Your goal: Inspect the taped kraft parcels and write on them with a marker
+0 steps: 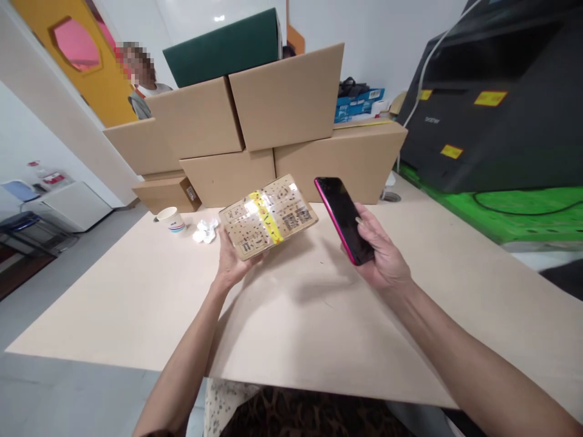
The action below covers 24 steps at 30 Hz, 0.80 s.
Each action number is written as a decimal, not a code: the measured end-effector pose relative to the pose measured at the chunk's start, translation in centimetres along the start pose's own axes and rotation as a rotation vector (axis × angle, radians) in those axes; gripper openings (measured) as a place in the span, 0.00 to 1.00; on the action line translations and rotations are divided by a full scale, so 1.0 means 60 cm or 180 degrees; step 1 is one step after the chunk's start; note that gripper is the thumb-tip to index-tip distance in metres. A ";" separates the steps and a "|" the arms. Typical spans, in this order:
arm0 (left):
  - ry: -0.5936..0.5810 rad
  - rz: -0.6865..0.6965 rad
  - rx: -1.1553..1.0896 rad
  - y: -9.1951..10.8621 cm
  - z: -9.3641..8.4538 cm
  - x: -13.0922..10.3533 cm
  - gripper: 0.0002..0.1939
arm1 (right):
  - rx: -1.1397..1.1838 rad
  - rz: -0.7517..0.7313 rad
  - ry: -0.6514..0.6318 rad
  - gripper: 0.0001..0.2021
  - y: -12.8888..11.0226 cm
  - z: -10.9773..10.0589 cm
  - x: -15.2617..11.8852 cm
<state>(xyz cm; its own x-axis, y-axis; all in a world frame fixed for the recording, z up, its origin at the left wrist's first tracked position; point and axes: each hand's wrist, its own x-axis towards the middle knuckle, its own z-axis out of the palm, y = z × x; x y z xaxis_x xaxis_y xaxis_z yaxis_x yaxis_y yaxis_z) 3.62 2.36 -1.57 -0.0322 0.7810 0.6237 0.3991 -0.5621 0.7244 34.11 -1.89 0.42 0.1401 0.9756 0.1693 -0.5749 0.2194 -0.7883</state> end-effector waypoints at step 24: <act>-0.0499 -0.0288 -0.0248 -0.008 -0.014 0.032 0.55 | -0.0238 -0.0226 0.0014 0.26 -0.018 0.033 -0.027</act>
<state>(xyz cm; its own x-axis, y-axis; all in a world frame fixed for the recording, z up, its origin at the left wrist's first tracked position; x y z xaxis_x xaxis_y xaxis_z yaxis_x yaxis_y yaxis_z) 2.60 3.89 -0.46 0.0808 0.8587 0.5061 0.3288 -0.5023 0.7997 32.91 -3.70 2.18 0.1820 0.9575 0.2240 -0.5017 0.2863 -0.8163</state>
